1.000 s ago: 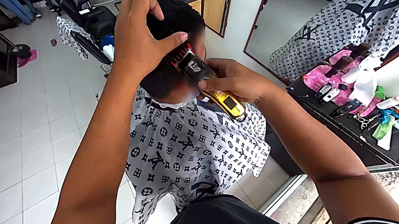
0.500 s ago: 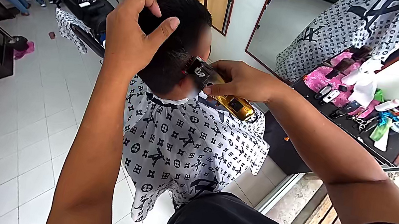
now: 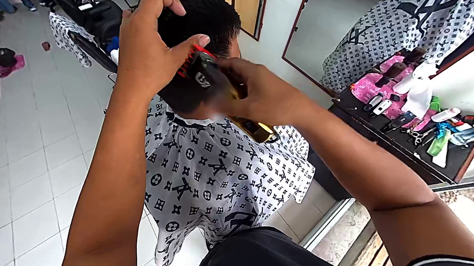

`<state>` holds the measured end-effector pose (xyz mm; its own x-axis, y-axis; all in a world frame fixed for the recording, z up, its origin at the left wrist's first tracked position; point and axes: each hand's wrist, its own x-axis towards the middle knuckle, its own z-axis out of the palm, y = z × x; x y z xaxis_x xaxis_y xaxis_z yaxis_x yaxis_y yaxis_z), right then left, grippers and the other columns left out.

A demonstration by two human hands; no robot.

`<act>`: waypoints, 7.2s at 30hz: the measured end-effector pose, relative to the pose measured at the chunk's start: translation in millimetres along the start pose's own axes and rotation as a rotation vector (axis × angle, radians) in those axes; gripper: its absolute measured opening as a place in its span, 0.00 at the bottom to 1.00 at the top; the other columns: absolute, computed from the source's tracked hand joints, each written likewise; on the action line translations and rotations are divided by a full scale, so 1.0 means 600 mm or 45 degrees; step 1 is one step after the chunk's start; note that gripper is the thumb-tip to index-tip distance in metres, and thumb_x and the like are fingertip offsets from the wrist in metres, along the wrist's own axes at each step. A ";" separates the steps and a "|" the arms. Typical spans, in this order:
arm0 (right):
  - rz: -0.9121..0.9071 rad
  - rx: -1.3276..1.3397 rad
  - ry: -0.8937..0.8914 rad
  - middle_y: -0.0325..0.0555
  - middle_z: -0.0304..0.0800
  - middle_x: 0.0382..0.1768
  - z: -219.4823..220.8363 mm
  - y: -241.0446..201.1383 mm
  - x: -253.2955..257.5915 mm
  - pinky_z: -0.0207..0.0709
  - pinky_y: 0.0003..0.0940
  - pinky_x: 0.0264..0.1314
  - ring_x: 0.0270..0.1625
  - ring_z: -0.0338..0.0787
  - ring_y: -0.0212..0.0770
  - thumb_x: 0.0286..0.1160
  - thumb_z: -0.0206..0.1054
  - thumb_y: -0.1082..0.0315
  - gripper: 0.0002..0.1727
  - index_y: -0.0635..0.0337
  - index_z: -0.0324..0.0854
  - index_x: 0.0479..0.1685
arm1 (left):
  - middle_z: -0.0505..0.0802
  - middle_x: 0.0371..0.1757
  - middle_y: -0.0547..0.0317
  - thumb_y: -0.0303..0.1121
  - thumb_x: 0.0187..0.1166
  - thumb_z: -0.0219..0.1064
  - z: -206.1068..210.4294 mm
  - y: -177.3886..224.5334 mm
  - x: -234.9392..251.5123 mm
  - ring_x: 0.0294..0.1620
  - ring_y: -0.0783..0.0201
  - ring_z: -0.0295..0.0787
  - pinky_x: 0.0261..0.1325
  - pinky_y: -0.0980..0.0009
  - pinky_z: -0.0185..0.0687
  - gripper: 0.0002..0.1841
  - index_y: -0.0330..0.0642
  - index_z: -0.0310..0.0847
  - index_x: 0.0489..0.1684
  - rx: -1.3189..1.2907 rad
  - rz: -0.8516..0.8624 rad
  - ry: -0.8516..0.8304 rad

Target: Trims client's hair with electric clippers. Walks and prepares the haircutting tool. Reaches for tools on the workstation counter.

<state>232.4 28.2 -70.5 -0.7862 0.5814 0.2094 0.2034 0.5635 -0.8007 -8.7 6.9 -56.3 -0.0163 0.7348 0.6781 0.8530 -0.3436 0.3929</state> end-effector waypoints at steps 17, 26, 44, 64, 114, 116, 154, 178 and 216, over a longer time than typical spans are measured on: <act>0.198 1.145 0.192 0.57 0.85 0.59 0.172 0.057 -0.017 0.91 0.51 0.51 0.52 0.93 0.51 0.76 0.71 0.70 0.31 0.59 0.65 0.79 | 0.83 0.79 0.51 0.67 0.65 0.74 -0.036 -0.017 0.004 0.83 0.60 0.74 0.83 0.56 0.67 0.37 0.40 0.79 0.54 0.037 -0.057 -0.144; 0.321 1.188 0.148 0.56 0.86 0.57 0.169 0.060 -0.024 0.91 0.53 0.50 0.52 0.92 0.52 0.77 0.70 0.70 0.28 0.59 0.68 0.76 | 0.82 0.79 0.51 0.67 0.65 0.74 -0.031 -0.017 0.003 0.83 0.60 0.74 0.84 0.55 0.66 0.37 0.39 0.78 0.55 0.043 -0.059 -0.123; 0.132 0.467 0.083 0.52 0.86 0.63 0.066 0.050 -0.022 0.88 0.32 0.58 0.57 0.91 0.38 0.70 0.77 0.70 0.38 0.64 0.64 0.81 | 0.78 0.83 0.50 0.67 0.66 0.73 -0.019 -0.015 -0.003 0.86 0.61 0.70 0.85 0.59 0.65 0.38 0.40 0.76 0.59 -0.010 -0.080 -0.103; 0.058 0.540 0.114 0.51 0.89 0.56 0.056 0.012 -0.018 0.91 0.35 0.54 0.51 0.93 0.40 0.75 0.73 0.69 0.33 0.65 0.66 0.79 | 0.80 0.81 0.47 0.66 0.70 0.71 -0.019 -0.013 -0.006 0.84 0.58 0.73 0.84 0.56 0.66 0.38 0.37 0.77 0.62 -0.014 -0.026 -0.094; 0.204 0.632 0.490 0.53 0.90 0.54 0.222 0.027 -0.009 0.92 0.39 0.49 0.47 0.94 0.43 0.72 0.73 0.70 0.32 0.65 0.68 0.77 | 0.79 0.83 0.51 0.67 0.75 0.66 -0.047 -0.121 0.030 0.86 0.57 0.70 0.88 0.45 0.58 0.49 0.43 0.61 0.91 -0.293 0.501 -0.325; 0.312 0.758 0.536 0.54 0.90 0.54 0.240 0.038 -0.016 0.93 0.43 0.46 0.47 0.95 0.47 0.72 0.72 0.70 0.30 0.63 0.69 0.75 | 0.79 0.83 0.52 0.67 0.74 0.67 -0.042 -0.126 0.032 0.86 0.56 0.70 0.88 0.44 0.58 0.49 0.43 0.62 0.90 -0.315 0.498 -0.308; 0.392 0.756 0.570 0.53 0.90 0.51 0.212 -0.025 -0.013 0.93 0.44 0.45 0.46 0.94 0.46 0.76 0.71 0.68 0.27 0.64 0.70 0.74 | 0.80 0.83 0.55 0.68 0.76 0.64 -0.021 -0.126 0.032 0.86 0.55 0.71 0.85 0.37 0.56 0.46 0.53 0.59 0.93 -0.349 0.458 -0.268; 0.405 0.705 0.442 0.53 0.91 0.51 0.142 -0.031 -0.024 0.94 0.43 0.43 0.46 0.95 0.47 0.75 0.70 0.67 0.25 0.62 0.72 0.71 | 0.80 0.82 0.57 0.66 0.74 0.67 -0.025 -0.094 0.021 0.85 0.54 0.71 0.84 0.30 0.52 0.46 0.54 0.60 0.93 -0.293 0.303 -0.224; 0.316 0.365 0.551 0.51 0.90 0.57 0.208 -0.041 -0.003 0.90 0.34 0.56 0.52 0.93 0.38 0.72 0.75 0.66 0.32 0.65 0.70 0.76 | 0.74 0.87 0.54 0.71 0.74 0.62 -0.045 -0.108 0.036 0.89 0.51 0.65 0.86 0.31 0.51 0.51 0.54 0.52 0.96 -0.340 0.391 -0.399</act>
<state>155.6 -59.9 -121.5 -0.4121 0.8973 0.1582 0.1378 0.2330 -0.9627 -78.6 29.4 -50.4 0.4066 0.7023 0.5843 0.6298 -0.6788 0.3776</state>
